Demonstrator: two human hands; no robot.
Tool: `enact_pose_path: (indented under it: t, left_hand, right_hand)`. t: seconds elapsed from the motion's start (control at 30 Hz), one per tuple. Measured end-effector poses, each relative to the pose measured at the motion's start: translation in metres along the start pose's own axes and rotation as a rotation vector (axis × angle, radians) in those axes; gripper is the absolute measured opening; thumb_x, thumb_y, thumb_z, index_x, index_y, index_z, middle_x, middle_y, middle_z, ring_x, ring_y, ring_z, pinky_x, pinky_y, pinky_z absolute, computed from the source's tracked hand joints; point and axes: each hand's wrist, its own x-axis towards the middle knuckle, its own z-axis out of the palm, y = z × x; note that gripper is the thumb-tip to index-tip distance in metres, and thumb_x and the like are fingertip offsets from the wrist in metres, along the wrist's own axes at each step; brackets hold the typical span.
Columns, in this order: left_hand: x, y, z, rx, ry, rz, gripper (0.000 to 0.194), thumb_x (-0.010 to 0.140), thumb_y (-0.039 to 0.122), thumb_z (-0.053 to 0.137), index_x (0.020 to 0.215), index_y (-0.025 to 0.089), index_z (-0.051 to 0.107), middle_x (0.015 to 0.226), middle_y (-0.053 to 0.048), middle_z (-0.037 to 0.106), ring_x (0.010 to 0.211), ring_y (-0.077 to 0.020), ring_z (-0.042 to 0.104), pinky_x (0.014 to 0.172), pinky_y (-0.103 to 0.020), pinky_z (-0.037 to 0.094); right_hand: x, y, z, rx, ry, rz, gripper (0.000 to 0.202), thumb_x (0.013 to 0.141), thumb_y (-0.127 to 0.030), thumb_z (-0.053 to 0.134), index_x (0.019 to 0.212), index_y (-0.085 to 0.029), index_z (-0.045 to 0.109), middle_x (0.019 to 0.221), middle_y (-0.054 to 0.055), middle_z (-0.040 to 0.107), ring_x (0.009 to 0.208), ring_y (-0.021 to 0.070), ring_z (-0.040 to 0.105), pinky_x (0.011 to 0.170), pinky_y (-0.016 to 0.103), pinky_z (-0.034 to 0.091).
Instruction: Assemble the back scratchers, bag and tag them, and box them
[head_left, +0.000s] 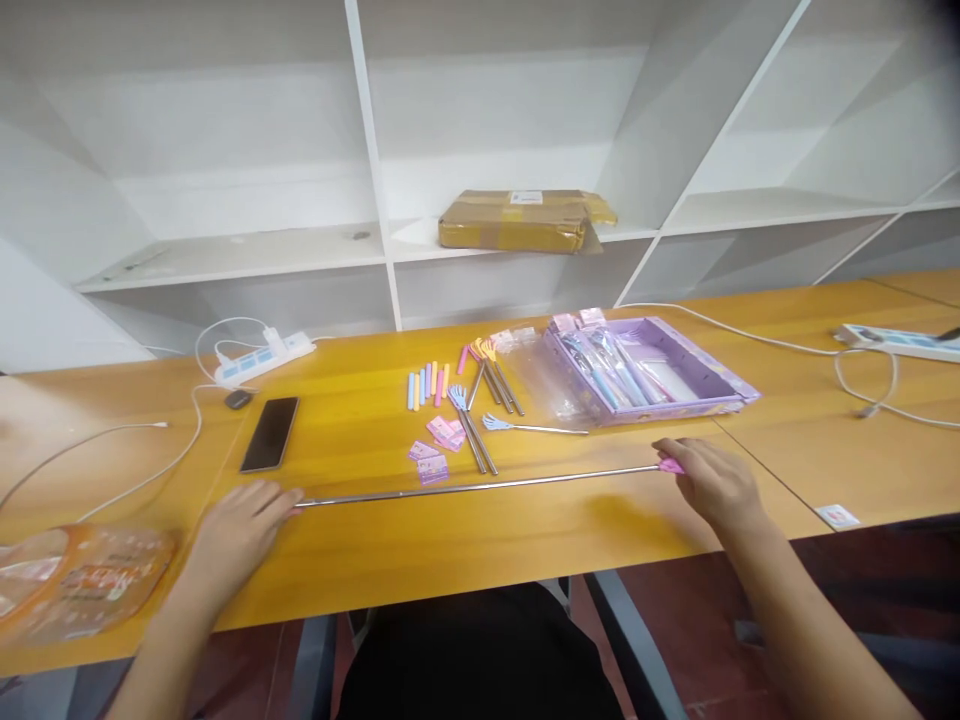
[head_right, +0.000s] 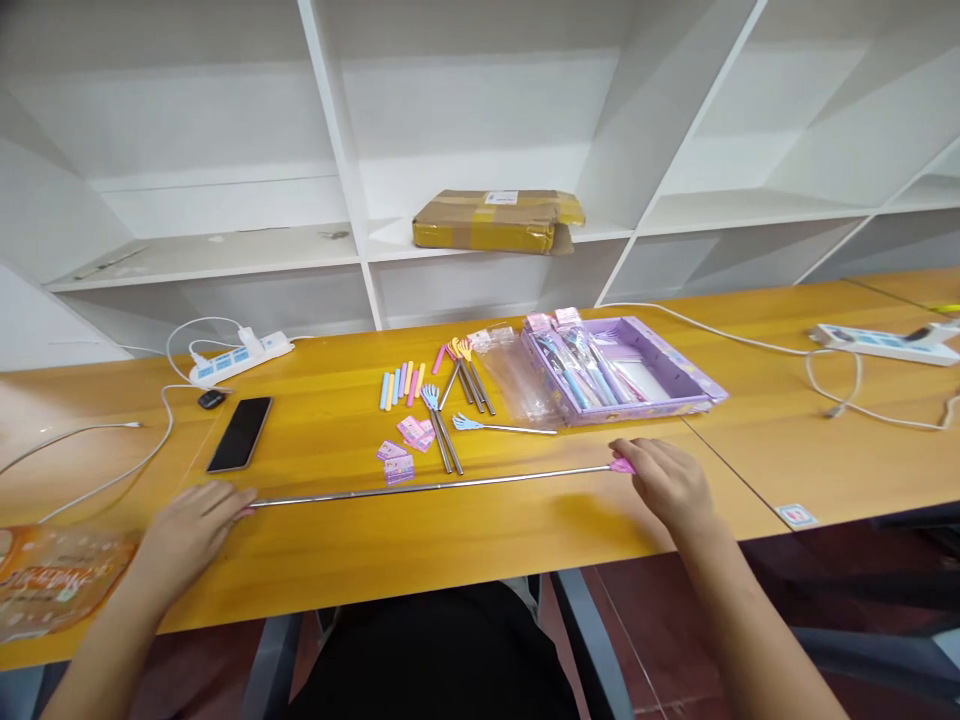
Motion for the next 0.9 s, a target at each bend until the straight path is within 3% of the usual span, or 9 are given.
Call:
enact_pose_path:
  t: [0.17,0.3,0.37,0.43,0.57,0.7,0.9]
  left_hand:
    - [-0.008,0.019,0.018,-0.108,-0.012,-0.094,0.038,0.112,0.046,0.047,0.093,0.021,0.069,0.084,-0.003,0.071,0.077,-0.0215,0.066,0.074,-0.034,0.048]
    - [-0.021,0.017,0.021,-0.184,-0.065,-0.173,0.04,0.111,0.052,0.046,0.098,0.022,0.07,0.088,-0.003,0.071,0.079,-0.0204,0.068,0.075,-0.032,0.05]
    - [-0.027,0.016,0.02,-0.199,-0.057,-0.17,0.043,0.112,0.052,0.043,0.1,0.022,0.07,0.089,-0.003,0.071,0.079,-0.0198,0.069,0.074,-0.031,0.051]
    - [-0.029,0.018,0.02,-0.21,-0.042,-0.168,0.044,0.112,0.053,0.041,0.103,0.022,0.071,0.092,-0.004,0.072,0.081,-0.0193,0.07,0.075,-0.03,0.052]
    - [-0.018,0.032,0.018,-0.24,-0.071,-0.188,0.044,0.112,0.051,0.041,0.1,0.022,0.072,0.089,-0.004,0.071,0.08,-0.02,0.069,0.075,-0.031,0.053]
    - [-0.005,0.046,0.018,-0.316,-0.119,-0.19,0.048,0.113,0.049,0.039,0.089,0.022,0.071,0.084,-0.003,0.069,0.077,-0.0198,0.066,0.073,-0.032,0.053]
    - [0.001,0.049,0.023,-0.407,-0.17,-0.226,0.045,0.113,0.049,0.04,0.095,0.023,0.072,0.084,-0.002,0.069,0.075,-0.0181,0.067,0.07,-0.029,0.053]
  right_hand:
    - [-0.028,-0.005,0.015,-0.03,-0.244,0.088,0.038,0.096,-0.009,0.045,0.124,-0.021,0.068,0.105,0.009,0.079,0.083,0.0219,0.074,0.069,0.03,0.05]
    - [-0.043,-0.014,0.02,-0.044,-0.383,0.463,0.039,0.101,-0.027,0.052,0.137,-0.018,0.061,0.107,0.013,0.079,0.079,0.026,0.074,0.065,0.031,0.047]
    - [-0.05,-0.016,0.016,-0.061,-0.378,0.669,0.041,0.103,-0.032,0.048,0.139,-0.016,0.06,0.103,0.015,0.079,0.073,0.0266,0.072,0.063,0.032,0.046]
    - [-0.055,-0.02,0.011,-0.103,-0.334,0.778,0.038,0.104,-0.035,0.046,0.132,-0.017,0.065,0.097,0.014,0.079,0.071,0.027,0.07,0.061,0.033,0.045]
    - [-0.061,-0.026,0.001,-0.167,-0.252,0.73,0.035,0.103,-0.037,0.046,0.121,-0.021,0.072,0.109,0.014,0.08,0.077,0.028,0.072,0.063,0.036,0.047]
    - [-0.057,-0.032,0.003,-0.157,-0.307,0.728,0.042,0.105,-0.036,0.039,0.125,-0.018,0.072,0.115,0.018,0.08,0.079,0.0306,0.074,0.064,0.039,0.05]
    - [-0.046,-0.031,0.014,-0.169,-0.324,0.765,0.05,0.11,-0.041,0.029,0.132,-0.016,0.067,0.118,0.022,0.077,0.083,0.0321,0.075,0.065,0.04,0.051]
